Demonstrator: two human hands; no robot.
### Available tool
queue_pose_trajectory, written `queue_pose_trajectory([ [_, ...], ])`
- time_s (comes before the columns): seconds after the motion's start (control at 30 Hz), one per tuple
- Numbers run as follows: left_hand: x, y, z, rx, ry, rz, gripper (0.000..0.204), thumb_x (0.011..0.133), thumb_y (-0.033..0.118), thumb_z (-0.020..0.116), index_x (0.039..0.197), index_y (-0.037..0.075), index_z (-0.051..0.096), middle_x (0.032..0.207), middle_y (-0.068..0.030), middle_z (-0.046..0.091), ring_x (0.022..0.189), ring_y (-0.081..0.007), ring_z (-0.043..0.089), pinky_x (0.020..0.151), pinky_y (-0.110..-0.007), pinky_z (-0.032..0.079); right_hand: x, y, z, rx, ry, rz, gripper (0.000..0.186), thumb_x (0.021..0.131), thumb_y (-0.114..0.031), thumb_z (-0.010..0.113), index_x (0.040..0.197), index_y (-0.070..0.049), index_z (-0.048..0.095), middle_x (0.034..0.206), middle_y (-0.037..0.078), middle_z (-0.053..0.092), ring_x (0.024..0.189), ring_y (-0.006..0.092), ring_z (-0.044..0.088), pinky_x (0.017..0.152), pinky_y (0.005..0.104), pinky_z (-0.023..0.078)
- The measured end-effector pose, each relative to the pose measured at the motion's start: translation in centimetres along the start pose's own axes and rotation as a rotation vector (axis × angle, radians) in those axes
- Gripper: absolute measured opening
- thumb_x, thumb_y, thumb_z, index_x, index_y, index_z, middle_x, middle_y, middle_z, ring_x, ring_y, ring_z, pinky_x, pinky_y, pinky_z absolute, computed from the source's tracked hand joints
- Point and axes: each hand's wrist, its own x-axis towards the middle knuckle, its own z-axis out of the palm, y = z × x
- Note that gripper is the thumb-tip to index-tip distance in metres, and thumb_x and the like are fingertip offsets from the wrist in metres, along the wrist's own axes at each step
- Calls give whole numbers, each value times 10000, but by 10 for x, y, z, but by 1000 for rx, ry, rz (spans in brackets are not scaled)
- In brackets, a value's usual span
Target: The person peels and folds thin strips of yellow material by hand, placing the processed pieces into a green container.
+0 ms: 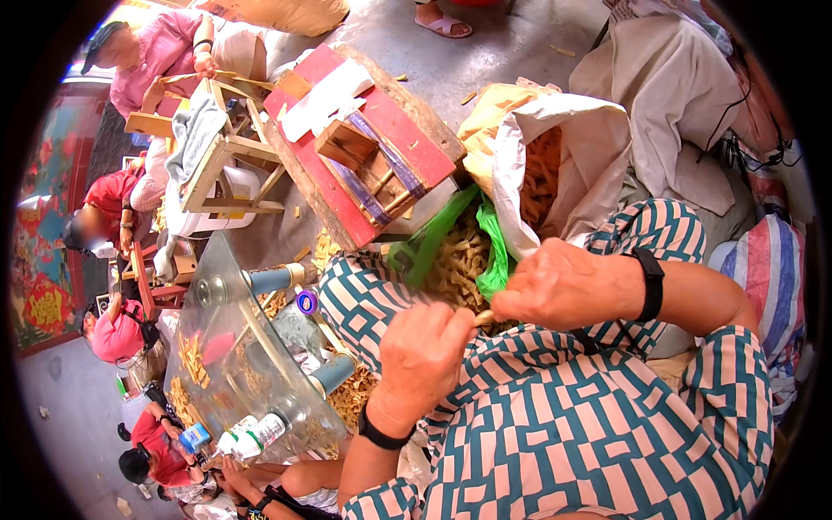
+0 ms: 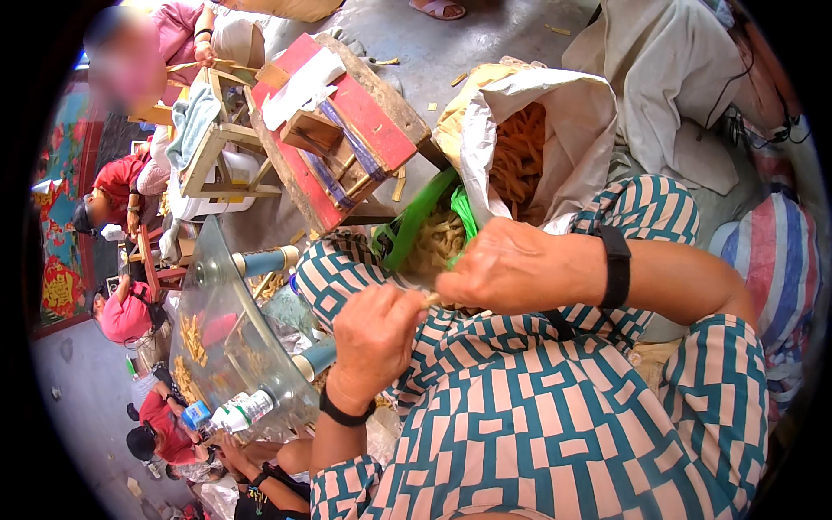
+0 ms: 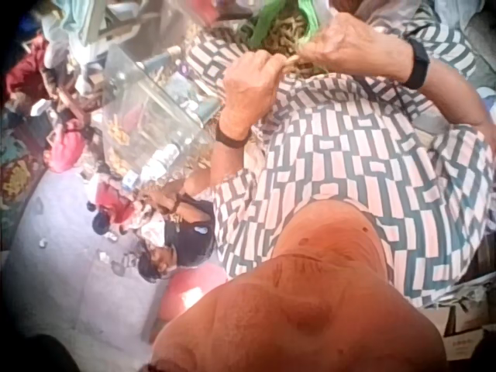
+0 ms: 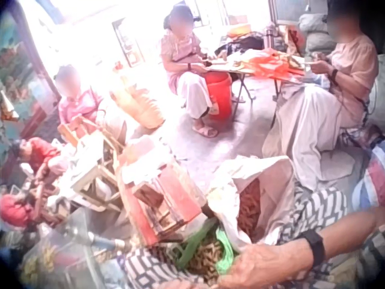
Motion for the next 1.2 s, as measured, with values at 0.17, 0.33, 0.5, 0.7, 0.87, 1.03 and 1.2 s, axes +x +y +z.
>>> queue_pose_trajectory([
  [0.17,4,-8,-10,-33,52,15,169,800,70,704,955,71,636,763,-82,554,679,-290,545,606,-390,418,1,5,-13,64,-2,-4,70,813,-88,606,775,-72,549,553,74,569,522,235,633,451,358,469],
  [0.33,35,-70,-19,-216,276,-239,102,910,75,632,996,30,664,763,-107,558,695,-278,580,622,-363,465,40,67,-18,-213,316,60,47,843,-86,581,871,-79,544,668,67,562,597,258,632,504,375,501],
  [0.5,73,-118,-34,-374,424,-404,135,961,93,605,1018,-14,664,822,-104,624,729,-185,590,681,-302,473,95,106,-21,-300,458,100,56,871,-61,548,924,-77,550,718,108,606,662,317,658,557,403,522],
  [0.7,79,-141,-19,-256,351,-519,156,961,114,605,1022,-13,670,817,-116,664,730,-183,622,686,-312,486,107,142,1,-413,240,241,79,861,-84,582,938,-71,591,704,111,602,644,315,640,555,400,495],
  [0.87,36,-128,-24,-508,310,-539,186,936,124,633,1075,19,698,836,-112,672,754,-234,645,706,-321,493,73,121,-12,-236,331,211,112,843,-94,619,955,-90,609,745,86,654,669,286,678,570,386,527],
  [1.03,26,-70,-33,-214,463,-303,239,957,167,636,1123,2,685,1024,-116,683,860,-199,662,794,-292,496,64,65,-18,-263,351,0,154,839,-101,614,992,-105,604,813,43,630,655,219,670,549,317,540],
  [1.2,16,-40,-22,-1188,120,-462,329,1029,255,545,1117,-43,654,951,-88,681,770,-142,632,730,-260,490,71,29,-19,-378,341,-222,174,818,-184,626,973,-110,603,716,-1,526,657,141,640,495,292,506],
])
